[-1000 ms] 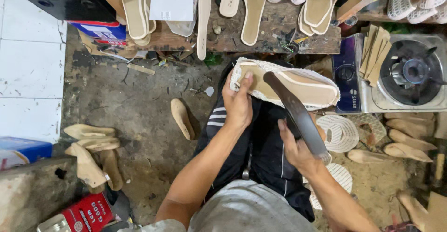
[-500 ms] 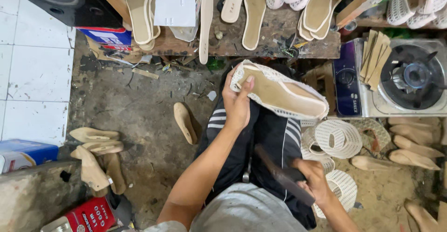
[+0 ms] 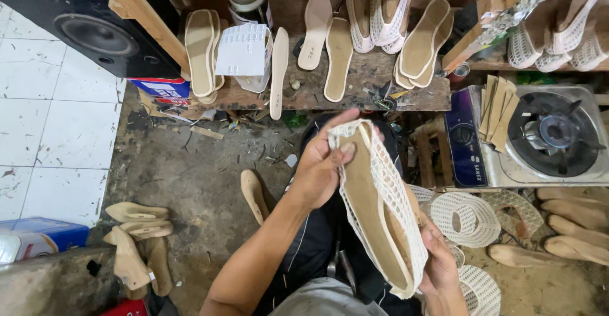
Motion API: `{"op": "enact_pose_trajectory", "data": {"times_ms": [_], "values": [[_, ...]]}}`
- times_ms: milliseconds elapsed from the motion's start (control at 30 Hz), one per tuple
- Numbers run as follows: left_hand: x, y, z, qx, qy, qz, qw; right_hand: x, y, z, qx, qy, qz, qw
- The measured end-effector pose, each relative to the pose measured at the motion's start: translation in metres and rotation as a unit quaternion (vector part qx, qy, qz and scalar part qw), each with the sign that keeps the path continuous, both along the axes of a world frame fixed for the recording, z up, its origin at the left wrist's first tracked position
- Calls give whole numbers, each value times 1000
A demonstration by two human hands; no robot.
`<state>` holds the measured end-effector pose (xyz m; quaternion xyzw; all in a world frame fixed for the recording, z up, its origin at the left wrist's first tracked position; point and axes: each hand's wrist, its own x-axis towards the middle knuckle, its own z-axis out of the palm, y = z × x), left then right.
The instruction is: The person selects a shoe sole and a mesh upper from a nearby shelf, then fits the mesh over the sole. Using a hammer, the person repeatedly taps around the edges to secure the mesh to the sole.
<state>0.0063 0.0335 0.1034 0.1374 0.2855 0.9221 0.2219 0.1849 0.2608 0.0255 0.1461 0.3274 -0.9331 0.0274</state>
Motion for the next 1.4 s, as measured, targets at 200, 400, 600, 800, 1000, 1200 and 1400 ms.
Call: {"op": "enact_pose_trajectory", "data": {"times_ms": [200, 400, 600, 800, 1000, 1200, 1400], "values": [[54, -2, -26, -144, -11, 53, 988, -15, -42, 34, 339, 49, -145, 928], [38, -8, -90, -70, -75, 33, 994, -5, -70, 68, 717, 187, -63, 668], [18, -29, -118, -21, -119, 40, 992, 4, -65, 29, 790, 255, 29, 557], [12, -43, -123, -32, -50, 30, 998, 19, -42, 23, 718, 311, 154, 603], [16, -38, -108, -2, -48, 39, 998, -8, -56, 40, 705, 97, 124, 692], [0, -45, -89, 15, -225, 36, 974, -38, -83, 15, 762, 311, 290, 488], [-12, -53, -86, 36, -242, 51, 968, -41, -84, -11, 719, 402, 298, 483]]}}
